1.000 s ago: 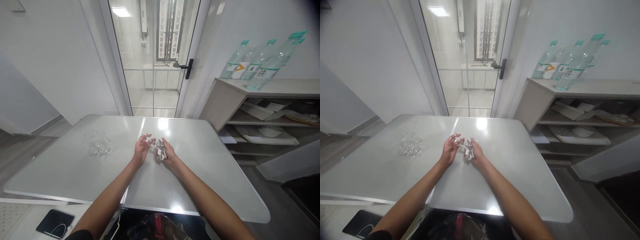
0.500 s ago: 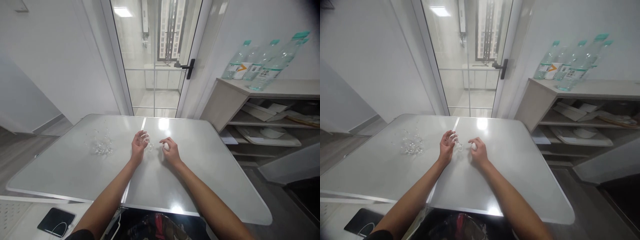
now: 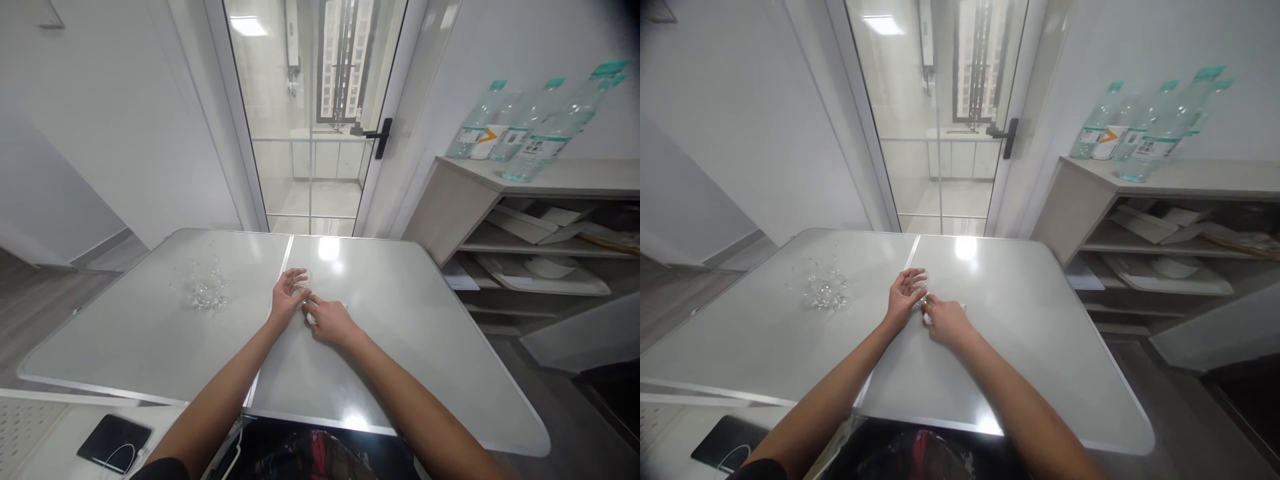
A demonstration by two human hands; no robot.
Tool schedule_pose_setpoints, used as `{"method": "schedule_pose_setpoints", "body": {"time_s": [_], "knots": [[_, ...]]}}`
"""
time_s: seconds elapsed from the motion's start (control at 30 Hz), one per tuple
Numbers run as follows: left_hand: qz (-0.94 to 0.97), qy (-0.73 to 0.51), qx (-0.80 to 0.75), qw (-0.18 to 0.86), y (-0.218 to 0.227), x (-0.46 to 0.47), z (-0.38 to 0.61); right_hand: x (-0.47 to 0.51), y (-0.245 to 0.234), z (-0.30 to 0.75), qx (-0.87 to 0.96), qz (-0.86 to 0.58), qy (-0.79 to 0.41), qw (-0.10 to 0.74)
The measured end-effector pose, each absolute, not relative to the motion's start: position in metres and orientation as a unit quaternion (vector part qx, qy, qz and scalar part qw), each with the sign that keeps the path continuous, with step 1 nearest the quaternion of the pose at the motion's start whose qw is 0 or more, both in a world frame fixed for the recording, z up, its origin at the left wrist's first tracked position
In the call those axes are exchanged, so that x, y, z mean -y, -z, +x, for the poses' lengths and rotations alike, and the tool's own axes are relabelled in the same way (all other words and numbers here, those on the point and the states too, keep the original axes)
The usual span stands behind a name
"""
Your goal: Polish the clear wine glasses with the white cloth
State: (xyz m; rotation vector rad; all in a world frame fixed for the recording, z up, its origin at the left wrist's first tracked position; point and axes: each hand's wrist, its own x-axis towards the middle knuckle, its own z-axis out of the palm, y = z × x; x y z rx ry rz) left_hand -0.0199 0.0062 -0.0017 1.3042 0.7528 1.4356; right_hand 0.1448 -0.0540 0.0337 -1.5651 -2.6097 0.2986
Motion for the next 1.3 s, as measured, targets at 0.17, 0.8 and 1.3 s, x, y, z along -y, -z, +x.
{"method": "schedule_pose_setpoints", "body": {"time_s": [0.17, 0.8, 1.3], "knots": [[0.527, -0.589, -0.309, 0.529, 0.002, -0.010, -0.020, 0.053, -0.030, 0.145, 0.849, -0.517, -0.097, 0.049], [0.524, -0.583, -0.619, 0.044, -0.040, -0.011, -0.081, 0.015, -0.006, 0.173, 0.721, -0.686, -0.079, 0.062], [0.446, -0.405, -0.796, -0.053, -0.041, -0.030, -0.126, 0.021, -0.007, 0.174, 0.712, -0.691, -0.088, 0.094]]}}
